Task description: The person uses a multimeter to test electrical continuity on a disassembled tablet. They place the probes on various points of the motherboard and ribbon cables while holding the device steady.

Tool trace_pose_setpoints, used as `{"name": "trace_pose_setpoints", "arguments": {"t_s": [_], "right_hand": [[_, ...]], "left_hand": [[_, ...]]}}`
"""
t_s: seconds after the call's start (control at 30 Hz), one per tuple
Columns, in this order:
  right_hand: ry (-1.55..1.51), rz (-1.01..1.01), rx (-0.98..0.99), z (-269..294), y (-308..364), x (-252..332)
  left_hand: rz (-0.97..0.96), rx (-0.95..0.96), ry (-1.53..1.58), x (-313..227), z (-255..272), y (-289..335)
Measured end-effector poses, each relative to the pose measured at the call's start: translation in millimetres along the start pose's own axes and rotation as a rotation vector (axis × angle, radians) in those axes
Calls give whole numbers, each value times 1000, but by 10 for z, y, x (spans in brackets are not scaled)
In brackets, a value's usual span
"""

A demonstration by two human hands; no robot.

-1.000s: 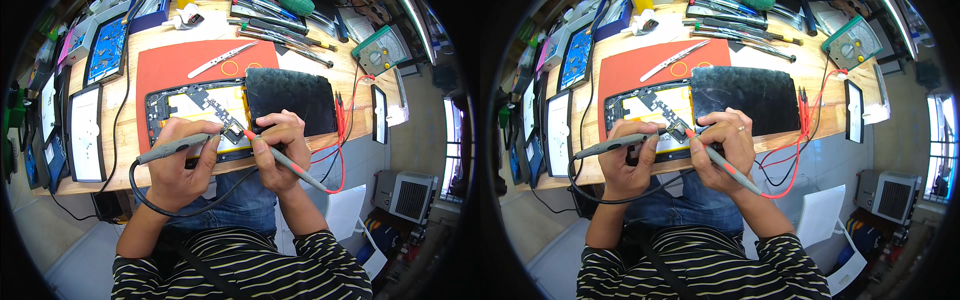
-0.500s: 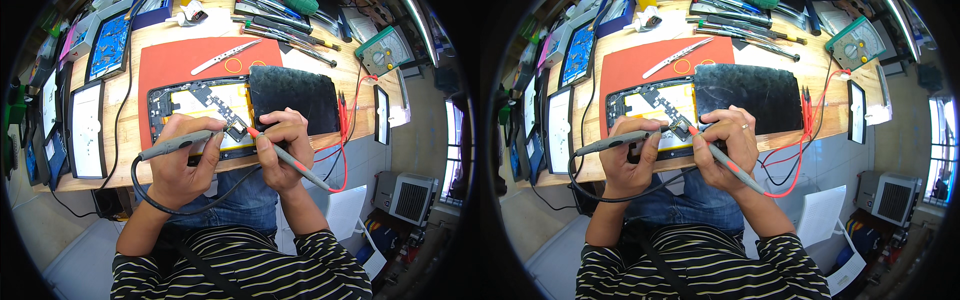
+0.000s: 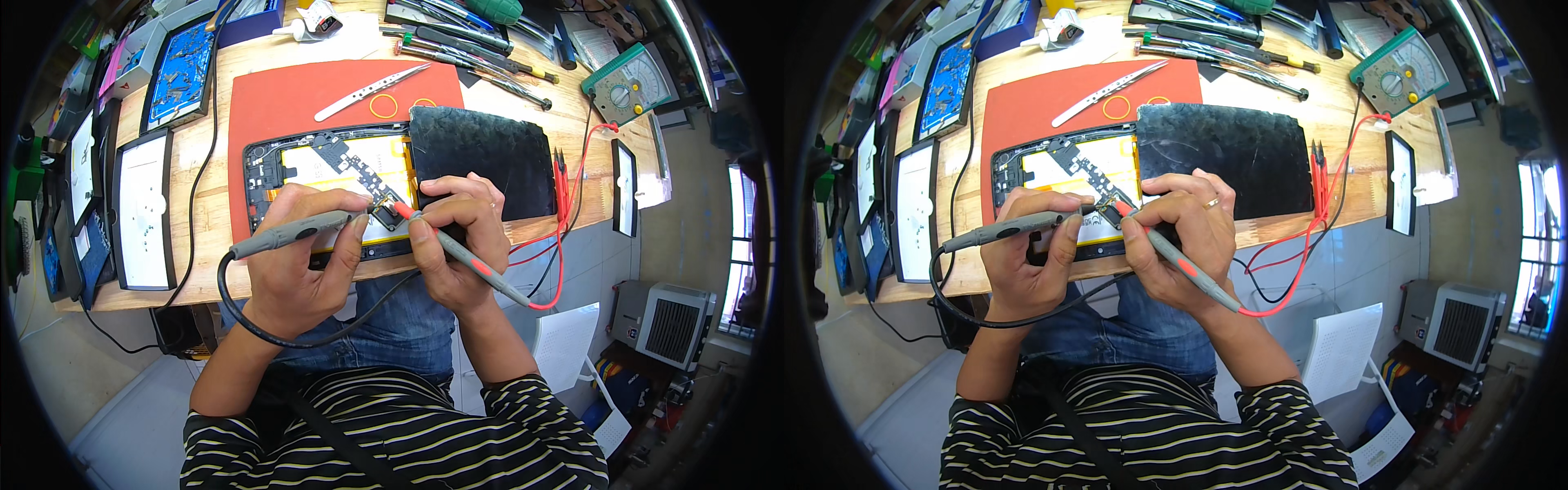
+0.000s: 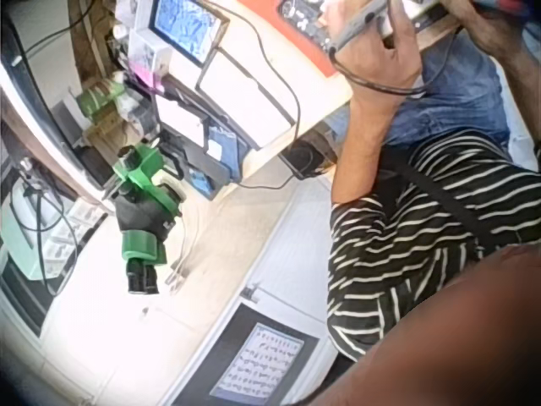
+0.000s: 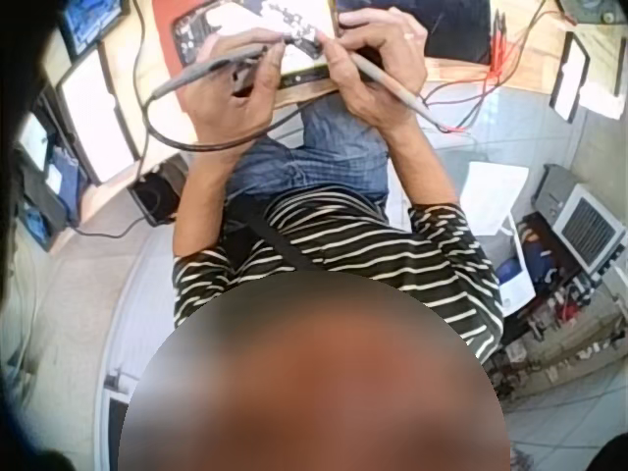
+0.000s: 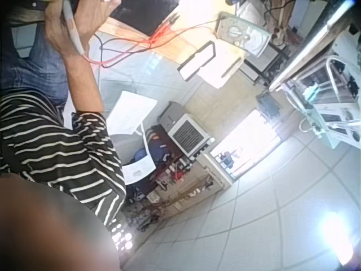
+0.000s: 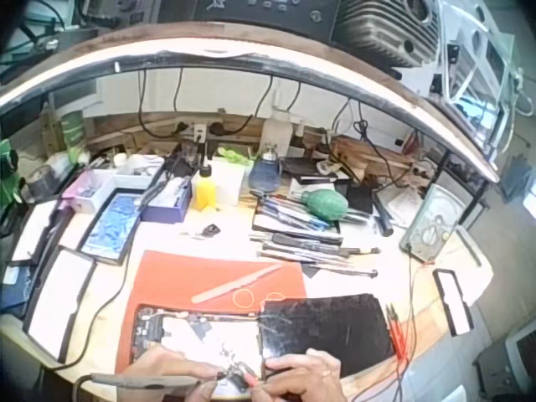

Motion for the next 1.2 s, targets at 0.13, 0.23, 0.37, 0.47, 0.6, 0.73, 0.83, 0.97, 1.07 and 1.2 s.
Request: {"name": "trace_pose_setpoints", "arguments": {"t_s": [0.13,0.23,0.37,0.47,0.6,0.73,0.83,0.97,1.07,1.2], "right_hand": [[26,12,17,-8,-4,11],[34,8,26,-13,-3,14],[0,-28,79,-19,11,7],[-1,-11,70,-17,12,3],[-8,-1,64,-20,13,-8],[-17,-10,57,-15,15,-7],[-12,-16,66,-18,14,-4],[1,-23,79,-8,5,9],[-5,-18,61,-12,1,25],[4,-11,69,-14,4,16]], "left_hand": [[40,20,-26,-9,5,7],[44,17,-26,-12,7,6],[22,7,-20,-7,1,2],[15,11,-13,-3,-3,3],[67,-7,22,5,-12,18],[64,4,25,1,-16,16],[52,-35,59,21,9,18],[43,-127,32,59,58,29],[38,-132,-5,70,64,22],[40,-120,-24,45,51,9]]}}
Point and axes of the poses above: each hand's wrist, its own y-axis away from the middle knuckle, its own z-axis out of the back of the hand, x = y × z, the point moved 6 cm from there along -y, towards the middle knuckle, and after that the axes turned 14 degrees about y, right-handed, at the moved point
